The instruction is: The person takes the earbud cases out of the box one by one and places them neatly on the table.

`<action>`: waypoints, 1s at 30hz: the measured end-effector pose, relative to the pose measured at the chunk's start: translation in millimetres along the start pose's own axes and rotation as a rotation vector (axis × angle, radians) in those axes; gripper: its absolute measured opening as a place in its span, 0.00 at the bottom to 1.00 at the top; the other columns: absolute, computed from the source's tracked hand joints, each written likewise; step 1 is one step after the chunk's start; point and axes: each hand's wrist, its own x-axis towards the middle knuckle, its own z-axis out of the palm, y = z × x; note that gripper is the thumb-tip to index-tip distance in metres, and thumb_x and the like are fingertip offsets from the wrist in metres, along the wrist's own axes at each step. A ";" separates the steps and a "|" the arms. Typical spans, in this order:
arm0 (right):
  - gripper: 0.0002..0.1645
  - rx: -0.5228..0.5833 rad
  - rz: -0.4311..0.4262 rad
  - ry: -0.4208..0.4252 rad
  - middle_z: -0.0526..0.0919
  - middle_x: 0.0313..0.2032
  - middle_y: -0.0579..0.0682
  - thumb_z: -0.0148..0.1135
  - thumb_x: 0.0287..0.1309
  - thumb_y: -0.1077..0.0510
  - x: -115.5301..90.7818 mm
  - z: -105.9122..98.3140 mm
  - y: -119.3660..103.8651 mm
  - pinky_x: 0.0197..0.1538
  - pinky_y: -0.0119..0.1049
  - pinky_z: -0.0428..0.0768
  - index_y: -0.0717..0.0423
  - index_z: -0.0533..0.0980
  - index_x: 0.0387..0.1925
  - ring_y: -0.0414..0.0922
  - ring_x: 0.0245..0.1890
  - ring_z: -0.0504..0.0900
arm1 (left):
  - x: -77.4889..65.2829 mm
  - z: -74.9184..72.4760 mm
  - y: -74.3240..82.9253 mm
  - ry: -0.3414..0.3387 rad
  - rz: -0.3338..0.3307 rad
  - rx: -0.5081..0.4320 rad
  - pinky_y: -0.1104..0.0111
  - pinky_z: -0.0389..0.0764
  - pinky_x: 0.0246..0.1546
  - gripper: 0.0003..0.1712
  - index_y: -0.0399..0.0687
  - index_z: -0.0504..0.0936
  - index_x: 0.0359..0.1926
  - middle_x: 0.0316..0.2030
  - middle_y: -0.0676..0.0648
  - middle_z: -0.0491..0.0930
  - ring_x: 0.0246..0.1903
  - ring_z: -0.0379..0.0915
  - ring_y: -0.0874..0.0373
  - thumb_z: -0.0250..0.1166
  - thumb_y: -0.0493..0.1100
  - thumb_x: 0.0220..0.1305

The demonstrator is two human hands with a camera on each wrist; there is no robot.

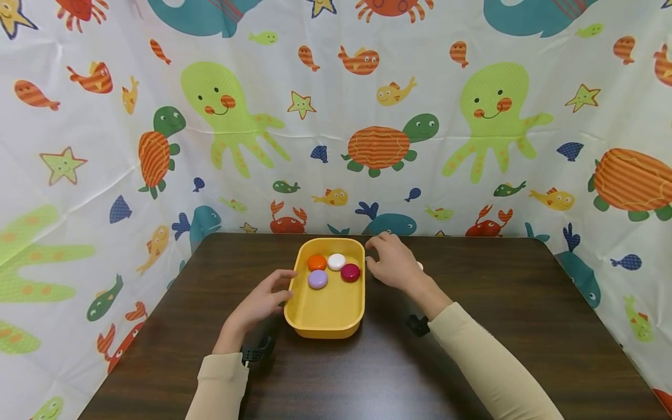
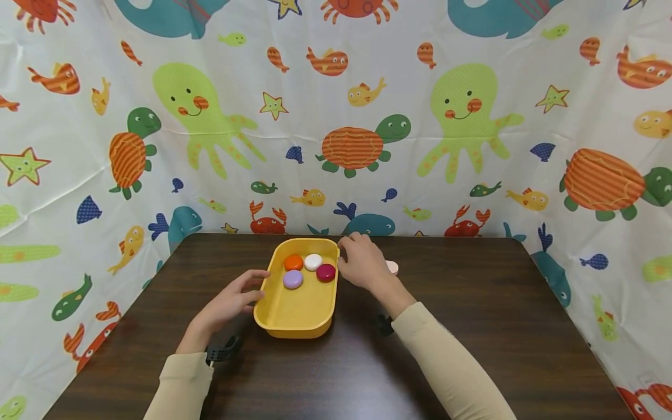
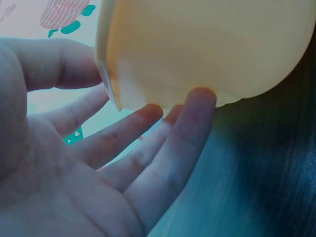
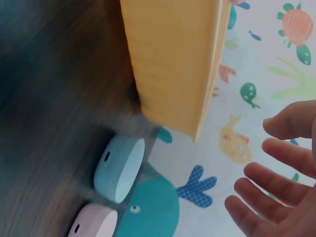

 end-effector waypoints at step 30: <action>0.18 -0.020 -0.190 -0.091 0.79 0.49 0.51 0.67 0.63 0.52 22.3 25.6 -39.3 0.56 0.40 0.80 0.53 0.81 0.52 0.48 0.49 0.74 | -2.1 0.5 0.7 0.003 0.005 -0.003 0.50 0.81 0.54 0.29 0.46 0.64 0.72 0.70 0.35 0.63 0.61 0.71 0.39 0.59 0.42 0.73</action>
